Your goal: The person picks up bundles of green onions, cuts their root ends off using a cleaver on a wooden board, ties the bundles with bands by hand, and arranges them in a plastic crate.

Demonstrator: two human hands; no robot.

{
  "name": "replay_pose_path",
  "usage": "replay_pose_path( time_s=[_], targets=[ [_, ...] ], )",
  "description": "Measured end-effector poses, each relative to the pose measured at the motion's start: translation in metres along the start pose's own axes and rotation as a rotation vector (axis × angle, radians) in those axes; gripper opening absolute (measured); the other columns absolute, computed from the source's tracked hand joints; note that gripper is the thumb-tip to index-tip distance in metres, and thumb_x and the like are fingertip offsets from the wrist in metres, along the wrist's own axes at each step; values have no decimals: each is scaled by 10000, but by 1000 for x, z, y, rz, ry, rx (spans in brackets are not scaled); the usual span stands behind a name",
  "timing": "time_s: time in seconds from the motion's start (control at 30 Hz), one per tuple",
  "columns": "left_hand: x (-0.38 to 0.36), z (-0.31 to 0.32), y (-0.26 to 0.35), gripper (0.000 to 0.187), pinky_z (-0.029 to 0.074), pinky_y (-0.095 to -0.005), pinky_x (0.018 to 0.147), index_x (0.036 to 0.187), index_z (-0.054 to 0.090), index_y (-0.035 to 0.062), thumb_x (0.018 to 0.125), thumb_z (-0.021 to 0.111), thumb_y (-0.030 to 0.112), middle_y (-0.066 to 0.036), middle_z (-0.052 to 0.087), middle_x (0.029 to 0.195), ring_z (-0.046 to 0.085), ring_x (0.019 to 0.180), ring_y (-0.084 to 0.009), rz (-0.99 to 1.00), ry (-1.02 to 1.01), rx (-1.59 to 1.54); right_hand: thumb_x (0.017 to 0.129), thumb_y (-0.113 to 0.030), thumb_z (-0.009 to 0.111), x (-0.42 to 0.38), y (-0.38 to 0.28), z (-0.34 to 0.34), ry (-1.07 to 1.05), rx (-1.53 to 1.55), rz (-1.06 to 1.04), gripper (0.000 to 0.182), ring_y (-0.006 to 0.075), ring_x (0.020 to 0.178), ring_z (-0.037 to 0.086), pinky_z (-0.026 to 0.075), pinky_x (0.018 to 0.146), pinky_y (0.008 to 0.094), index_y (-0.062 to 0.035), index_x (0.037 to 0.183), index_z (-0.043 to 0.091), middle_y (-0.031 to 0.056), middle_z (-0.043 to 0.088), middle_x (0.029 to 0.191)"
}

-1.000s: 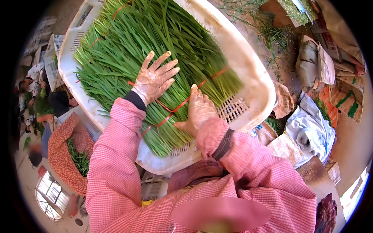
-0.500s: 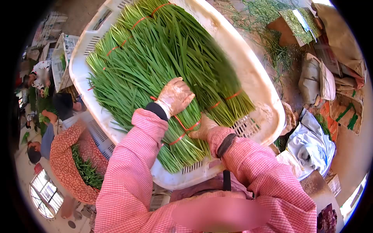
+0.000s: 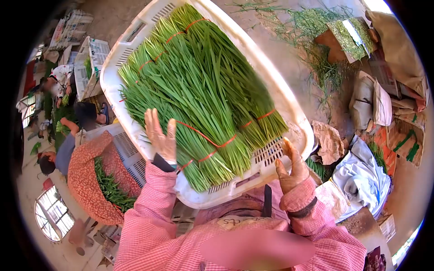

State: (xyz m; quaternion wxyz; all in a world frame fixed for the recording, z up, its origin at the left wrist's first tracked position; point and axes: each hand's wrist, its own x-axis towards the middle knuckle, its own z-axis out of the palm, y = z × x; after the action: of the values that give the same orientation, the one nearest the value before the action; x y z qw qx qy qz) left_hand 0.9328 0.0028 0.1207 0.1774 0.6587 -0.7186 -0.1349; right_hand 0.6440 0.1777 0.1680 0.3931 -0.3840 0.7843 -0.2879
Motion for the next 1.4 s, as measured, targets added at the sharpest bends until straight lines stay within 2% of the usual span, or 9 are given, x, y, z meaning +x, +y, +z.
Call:
replay_pose_path(
  time_s=[0.1, 0.13, 0.33, 0.47, 0.6, 0.77, 0.93, 1.03, 1.4],
  targets=[
    [-28, 58, 24, 1056, -33, -532, 1031, 1386, 39, 104, 653, 441, 749, -154, -62, 1436, -76, 1323, -306, -173, -165, 121, 718, 17, 621, -23, 21, -14, -63, 69, 6, 561, 226, 982, 552, 428, 866, 309, -52, 1238, 421, 137, 563, 1070],
    [-16, 73, 48, 1092, -41, -545, 1023, 1386, 24, 85, 636, 405, 781, -162, -47, 1437, -75, 1317, -344, -326, -467, 592, 717, 14, 622, -27, 20, -16, -94, 116, 48, 560, 224, 986, 550, 427, 866, 308, -47, 1236, 420, 137, 562, 1067],
    [-5, 85, 47, 1081, 63, -579, 1009, 1387, 15, 71, 656, 383, 776, -157, 10, 1439, -24, 1309, -391, -351, -506, 693, 739, -12, 610, -38, 36, -71, -242, 195, 68, 526, 232, 983, 543, 420, 873, 321, -40, 1228, 420, 135, 560, 1063],
    [-17, 84, 48, 955, 139, -574, 989, 1375, 142, 98, 690, 505, 656, -136, 83, 1434, 43, 1314, -358, -186, 25, 609, 751, -56, 613, -51, 75, -127, -73, 144, 175, 522, 252, 985, 546, 425, 862, 336, -68, 1237, 422, 144, 560, 1082],
    [-17, 91, 85, 891, 48, -608, 994, 1395, 100, 225, 712, 481, 654, -116, 8, 1446, -4, 1316, -362, -104, -763, 920, 810, -222, 559, -67, 103, -185, -215, -64, 468, 449, 340, 995, 527, 420, 833, 397, -65, 1211, 434, 228, 541, 1074],
    [72, 104, 37, 871, 167, -404, 1050, 1377, 197, 129, 723, 531, 597, -191, 189, 1405, 188, 1290, -354, -208, -1050, 726, 800, -238, 550, -98, 204, -212, -169, 13, 618, 482, 318, 1041, 517, 408, 871, 378, -42, 1221, 420, 189, 548, 1109],
    [127, 111, 117, 564, 337, -344, 931, 1235, 407, -15, 819, 574, 328, -159, 457, 1234, 450, 1102, -244, -282, -267, -327, 781, -231, 567, -143, 252, -240, -9, 105, 953, 458, 296, 983, 552, 442, 818, 351, -50, 1190, 470, 167, 581, 1056],
    [100, 115, 229, 483, 288, -367, 1003, 1280, 379, 47, 831, 523, 148, -171, 411, 1281, 409, 1172, -246, 311, -102, 36, 778, -284, 558, -164, 248, -257, -148, -57, 1063, 450, 294, 986, 552, 425, 836, 358, -64, 1167, 502, 171, 588, 1038],
    [120, 278, 450, 418, 377, -286, 872, 1164, 491, 7, 796, 603, 170, -80, 544, 1092, 498, 979, -165, 42, -976, -399, 807, -311, 552, -88, 278, -301, 127, 410, 1101, 453, 231, 939, 574, 422, 824, 302, -53, 1175, 495, 137, 602, 1021]
  ],
)
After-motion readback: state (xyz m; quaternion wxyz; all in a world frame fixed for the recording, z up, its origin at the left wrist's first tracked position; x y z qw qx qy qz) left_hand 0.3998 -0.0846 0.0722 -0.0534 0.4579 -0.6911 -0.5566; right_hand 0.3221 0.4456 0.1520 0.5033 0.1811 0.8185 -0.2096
